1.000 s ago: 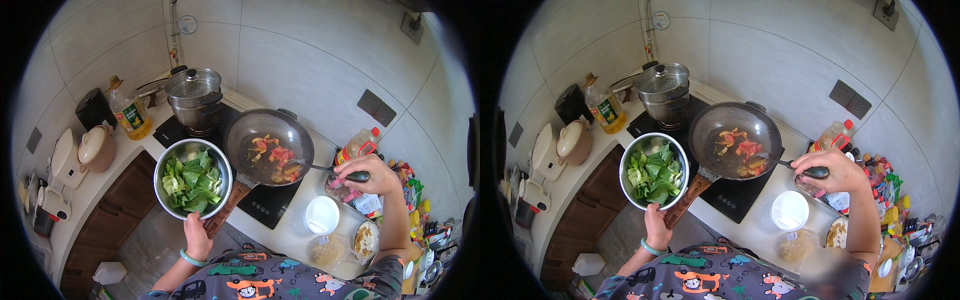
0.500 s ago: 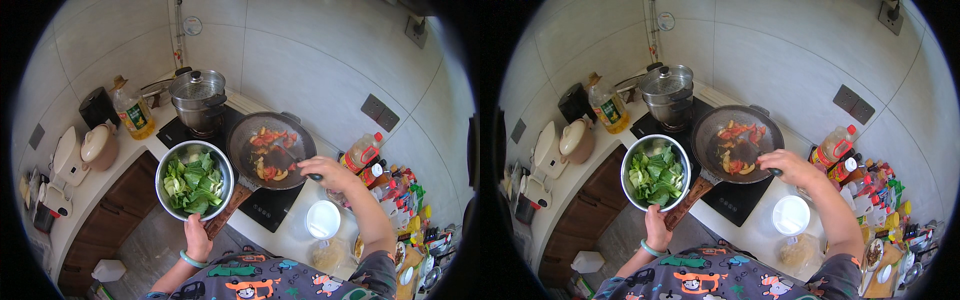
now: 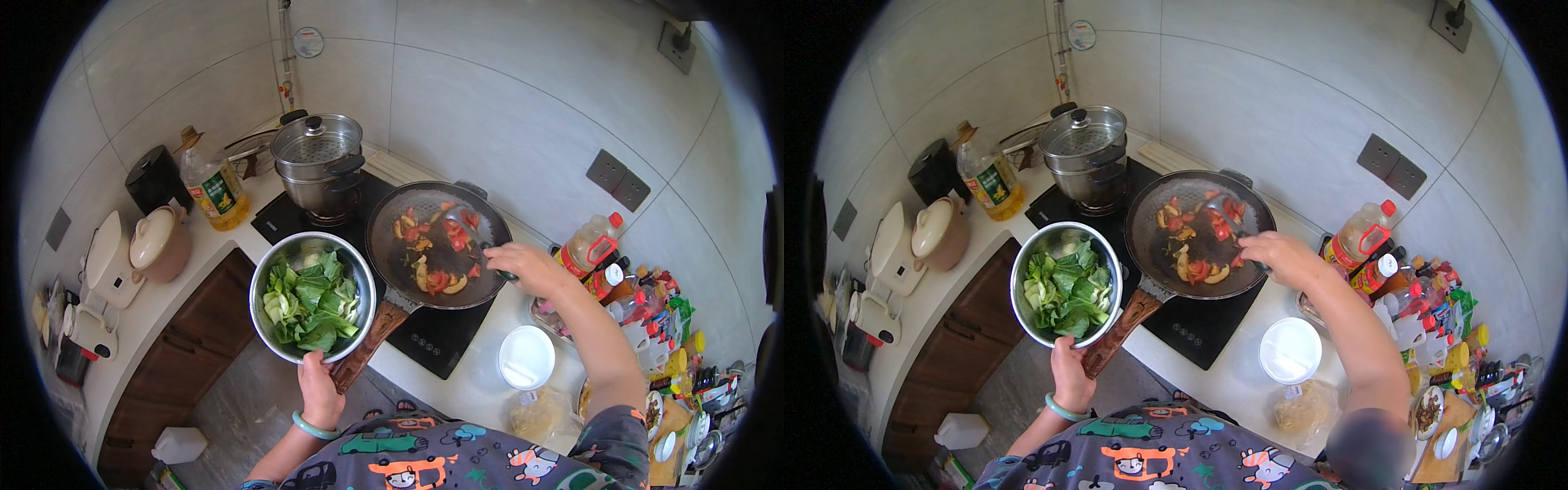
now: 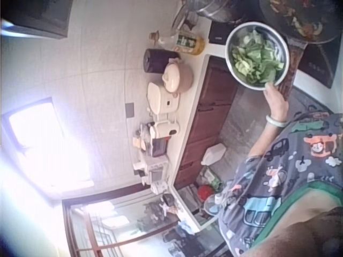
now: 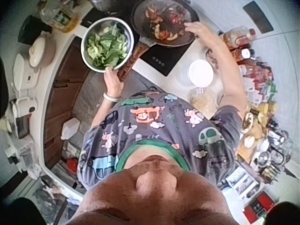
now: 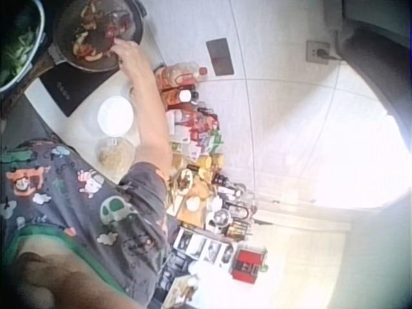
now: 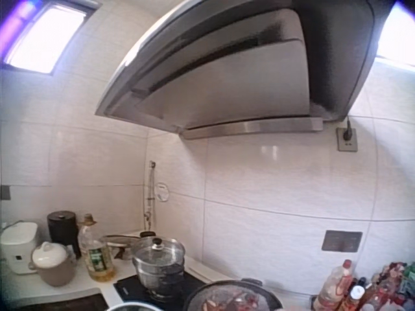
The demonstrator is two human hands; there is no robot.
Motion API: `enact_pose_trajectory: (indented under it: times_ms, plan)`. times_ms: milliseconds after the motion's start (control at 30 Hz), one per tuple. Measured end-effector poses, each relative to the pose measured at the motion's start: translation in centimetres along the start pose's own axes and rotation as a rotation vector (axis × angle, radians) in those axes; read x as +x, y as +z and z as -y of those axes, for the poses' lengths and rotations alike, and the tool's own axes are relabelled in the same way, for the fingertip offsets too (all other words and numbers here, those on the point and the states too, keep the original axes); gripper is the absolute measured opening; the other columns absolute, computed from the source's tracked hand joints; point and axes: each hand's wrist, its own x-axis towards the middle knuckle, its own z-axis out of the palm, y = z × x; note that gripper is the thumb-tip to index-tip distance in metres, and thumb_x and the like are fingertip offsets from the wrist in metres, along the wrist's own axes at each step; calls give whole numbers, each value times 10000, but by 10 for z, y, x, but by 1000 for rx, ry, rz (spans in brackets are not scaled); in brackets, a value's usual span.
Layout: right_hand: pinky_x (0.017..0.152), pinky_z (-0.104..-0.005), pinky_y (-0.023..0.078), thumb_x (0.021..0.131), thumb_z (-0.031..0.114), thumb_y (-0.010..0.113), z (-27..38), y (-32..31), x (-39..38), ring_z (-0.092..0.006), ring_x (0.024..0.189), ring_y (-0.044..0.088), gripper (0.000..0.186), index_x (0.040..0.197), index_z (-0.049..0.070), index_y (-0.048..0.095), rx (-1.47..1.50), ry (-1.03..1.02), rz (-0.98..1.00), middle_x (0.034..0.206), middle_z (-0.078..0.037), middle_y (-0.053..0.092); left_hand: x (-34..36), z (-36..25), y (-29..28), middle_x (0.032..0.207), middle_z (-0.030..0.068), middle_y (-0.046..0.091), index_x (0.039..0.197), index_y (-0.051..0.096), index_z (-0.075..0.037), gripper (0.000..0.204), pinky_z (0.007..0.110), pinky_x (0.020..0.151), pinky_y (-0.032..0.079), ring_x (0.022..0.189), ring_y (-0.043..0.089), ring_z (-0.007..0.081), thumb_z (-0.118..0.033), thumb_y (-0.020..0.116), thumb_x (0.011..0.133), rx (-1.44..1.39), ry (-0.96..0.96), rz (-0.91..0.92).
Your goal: The person stir-fries chopped vegetables in a wok on an induction cooktop. They add sliced mushrooms, tomatoes, and leafy greens sequentially, stirring with a spatula throughout.
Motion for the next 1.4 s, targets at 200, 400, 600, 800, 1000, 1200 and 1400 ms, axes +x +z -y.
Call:
enact_pose_trajectory:
  times_ms: [200, 400, 600, 800, 1000, 1200, 1400]
  plan:
    - [776, -378, 556, 758, 42, 732, 66, -44, -21, -322, 895, 675, 217, 969, 48, 682, 169, 161, -191, 1078, -142, 689, 5, 5, -6, 910, 55, 587, 985, 549, -31, 191, 328, 752, 460, 809, 578, 174, -190, 510, 887, 17, -31, 6]
    - [786, -345, 552, 794, 80, 737, 89, -90, -31, -298, 913, 690, 157, 941, 42, 695, 471, 158, -136, 1034, -137, 705, 5, 5, -8, 908, 52, 580, 988, 548, -37, 187, 321, 757, 452, 814, 571, 168, -190, 509, 887, 40, 8, -25]
    - [842, -365, 542, 805, 80, 724, 65, -34, -16, -321, 968, 675, 174, 974, 55, 692, 418, 151, -237, 1070, -155, 693, 5, 4, -2, 903, 54, 572, 985, 545, -47, 175, 331, 763, 467, 819, 583, 173, -192, 509, 894, -8, -18, 41]
    - [829, -354, 533, 806, 104, 721, 26, 11, 31, -304, 952, 678, 181, 965, 29, 680, 310, 408, -683, 1058, -161, 689, 7, 7, -9, 900, 58, 583, 990, 549, -38, 173, 342, 769, 478, 812, 594, 185, -178, 504, 898, -29, -3, 49]
    - [866, -336, 520, 800, 103, 736, 32, 32, 65, -279, 1004, 674, 198, 978, 32, 686, 447, 355, -588, 1086, -155, 689, 6, 4, -2, 912, 60, 594, 1002, 555, -28, 190, 341, 761, 480, 812, 599, 183, -177, 510, 893, -26, -21, 28]
    - [906, -369, 525, 786, 33, 723, 50, -24, 16, -295, 1075, 646, 234, 1012, 89, 699, 508, 9, -91, 1180, -121, 667, 8, 6, -5, 918, 56, 592, 1010, 555, -29, 203, 340, 760, 481, 819, 596, 179, -183, 519, 884, -35, -26, 26]
    - [856, -353, 528, 743, -14, 733, 75, -116, -51, -269, 1037, 656, 294, 1013, 102, 718, 481, 153, 75, 1179, -88, 674, 11, 8, -10, 941, 61, 590, 1017, 551, -27, 207, 337, 773, 476, 841, 593, 181, -183, 521, 883, -24, -42, 28]
